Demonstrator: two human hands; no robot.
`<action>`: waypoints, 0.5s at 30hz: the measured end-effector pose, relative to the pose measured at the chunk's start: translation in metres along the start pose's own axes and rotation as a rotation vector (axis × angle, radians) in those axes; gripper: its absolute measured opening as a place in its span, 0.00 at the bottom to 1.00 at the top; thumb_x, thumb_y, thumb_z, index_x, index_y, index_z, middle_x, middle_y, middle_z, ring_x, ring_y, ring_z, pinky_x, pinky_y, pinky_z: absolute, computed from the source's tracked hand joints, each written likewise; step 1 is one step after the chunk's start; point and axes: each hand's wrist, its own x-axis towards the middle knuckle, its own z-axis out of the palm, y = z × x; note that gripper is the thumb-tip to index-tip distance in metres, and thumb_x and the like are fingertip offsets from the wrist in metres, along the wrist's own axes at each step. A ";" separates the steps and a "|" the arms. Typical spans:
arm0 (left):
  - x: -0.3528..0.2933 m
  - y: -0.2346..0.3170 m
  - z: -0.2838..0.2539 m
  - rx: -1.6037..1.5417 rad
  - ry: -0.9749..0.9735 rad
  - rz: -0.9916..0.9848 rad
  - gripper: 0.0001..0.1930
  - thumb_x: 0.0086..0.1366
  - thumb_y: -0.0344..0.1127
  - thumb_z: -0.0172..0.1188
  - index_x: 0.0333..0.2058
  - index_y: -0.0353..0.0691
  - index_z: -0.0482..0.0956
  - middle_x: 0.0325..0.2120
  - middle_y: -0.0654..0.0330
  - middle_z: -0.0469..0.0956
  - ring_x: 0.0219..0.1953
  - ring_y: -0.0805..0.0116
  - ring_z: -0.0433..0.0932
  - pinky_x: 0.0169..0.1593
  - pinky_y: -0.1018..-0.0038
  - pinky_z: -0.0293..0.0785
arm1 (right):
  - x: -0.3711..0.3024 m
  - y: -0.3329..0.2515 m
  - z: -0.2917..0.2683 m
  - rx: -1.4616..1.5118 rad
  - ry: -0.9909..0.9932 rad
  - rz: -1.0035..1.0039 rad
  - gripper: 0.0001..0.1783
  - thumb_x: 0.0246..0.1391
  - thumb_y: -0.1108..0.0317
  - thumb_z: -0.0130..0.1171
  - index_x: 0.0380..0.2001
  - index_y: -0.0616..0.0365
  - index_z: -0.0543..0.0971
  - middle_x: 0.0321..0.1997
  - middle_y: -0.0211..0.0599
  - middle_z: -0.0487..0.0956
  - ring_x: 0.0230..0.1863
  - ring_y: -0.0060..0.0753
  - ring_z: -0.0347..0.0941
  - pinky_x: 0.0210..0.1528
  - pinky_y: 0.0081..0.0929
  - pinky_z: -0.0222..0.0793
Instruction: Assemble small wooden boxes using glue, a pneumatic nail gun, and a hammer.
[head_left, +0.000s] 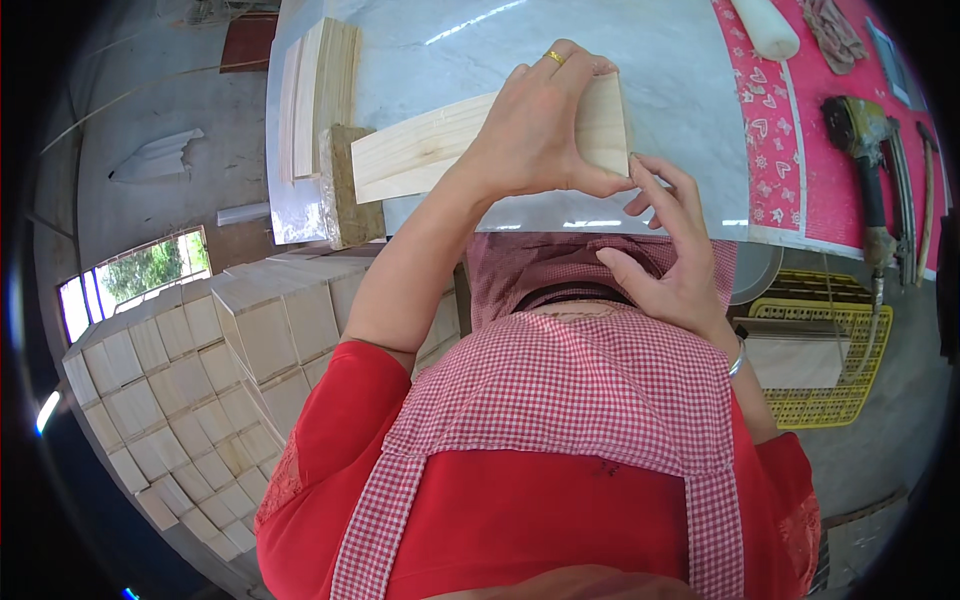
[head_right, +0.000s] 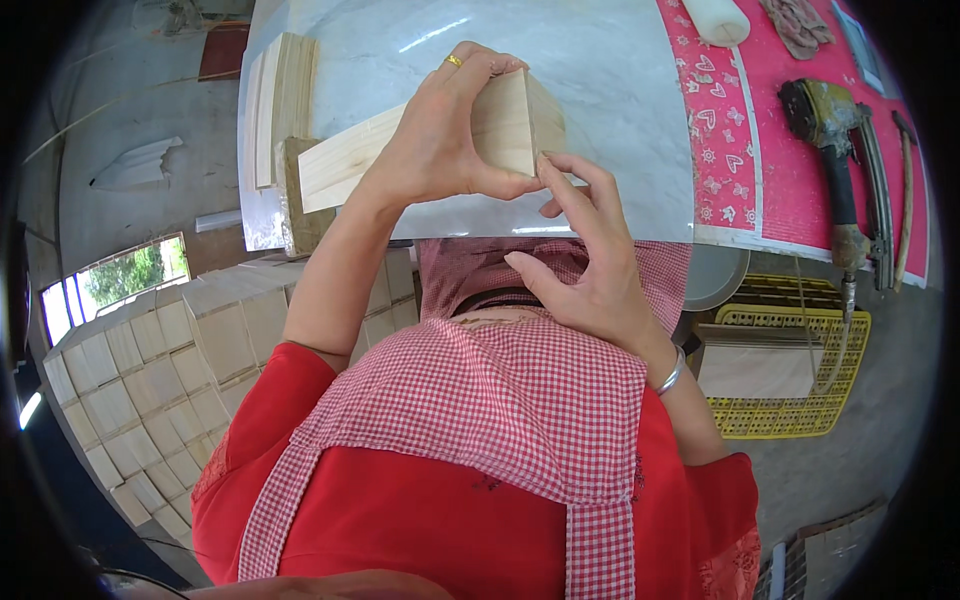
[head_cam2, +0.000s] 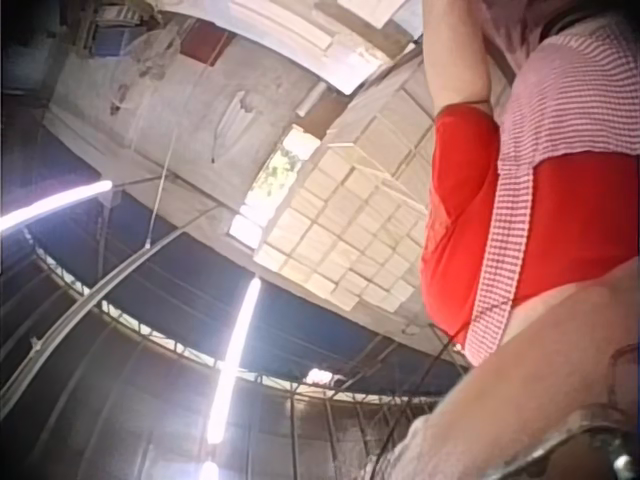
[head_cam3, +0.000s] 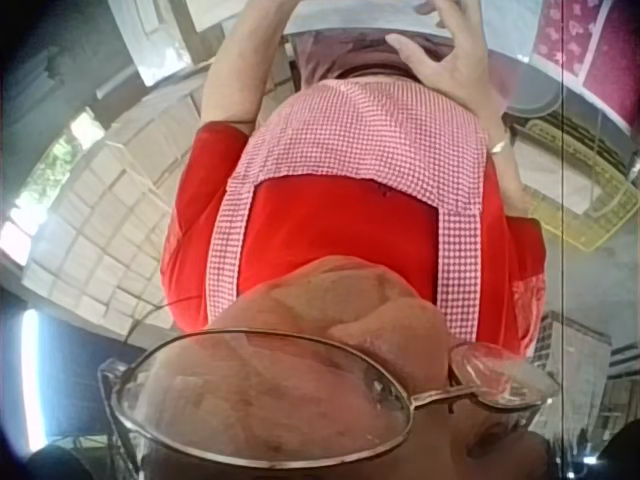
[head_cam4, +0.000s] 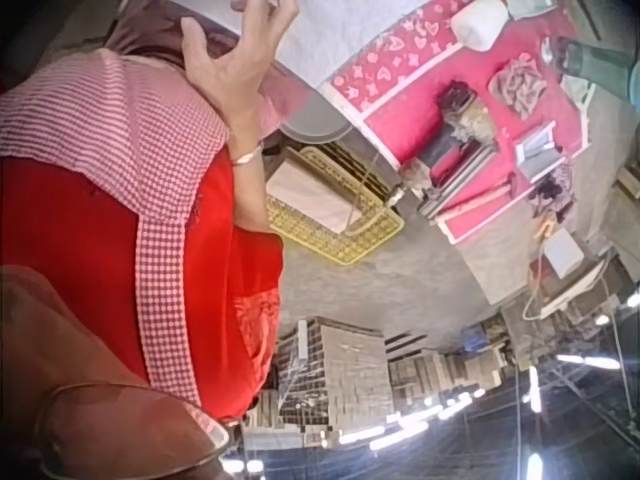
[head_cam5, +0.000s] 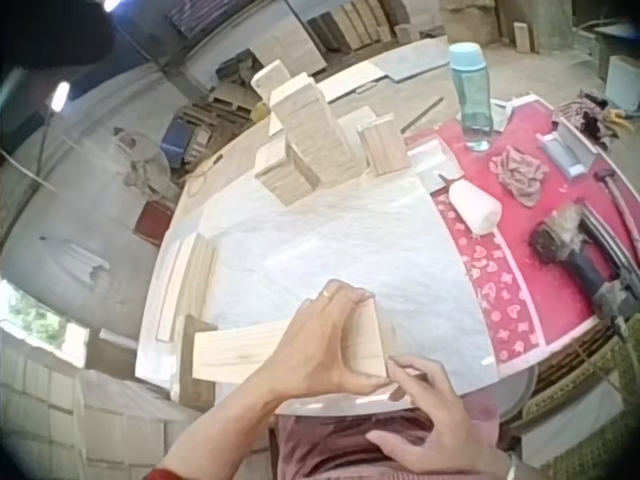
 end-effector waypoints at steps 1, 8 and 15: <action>0.000 0.000 0.000 -0.001 0.002 -0.002 0.45 0.33 0.55 0.75 0.48 0.33 0.73 0.42 0.51 0.73 0.43 0.53 0.75 0.46 0.62 0.68 | 0.000 0.000 0.000 0.008 0.001 0.003 0.45 0.41 0.73 0.71 0.65 0.60 0.66 0.61 0.41 0.65 0.44 0.33 0.72 0.47 0.29 0.72; 0.001 0.000 0.001 0.020 0.010 0.013 0.46 0.32 0.55 0.75 0.49 0.33 0.72 0.42 0.51 0.73 0.42 0.53 0.76 0.46 0.63 0.68 | -0.001 0.005 0.003 0.048 0.029 0.015 0.43 0.41 0.73 0.70 0.64 0.60 0.67 0.61 0.41 0.65 0.44 0.31 0.72 0.45 0.29 0.70; 0.000 0.000 0.000 0.020 -0.005 0.010 0.46 0.32 0.55 0.76 0.49 0.33 0.71 0.42 0.51 0.73 0.43 0.53 0.76 0.46 0.62 0.68 | 0.002 0.002 -0.005 0.030 -0.028 0.017 0.44 0.41 0.70 0.71 0.64 0.61 0.66 0.62 0.44 0.66 0.50 0.39 0.72 0.53 0.32 0.69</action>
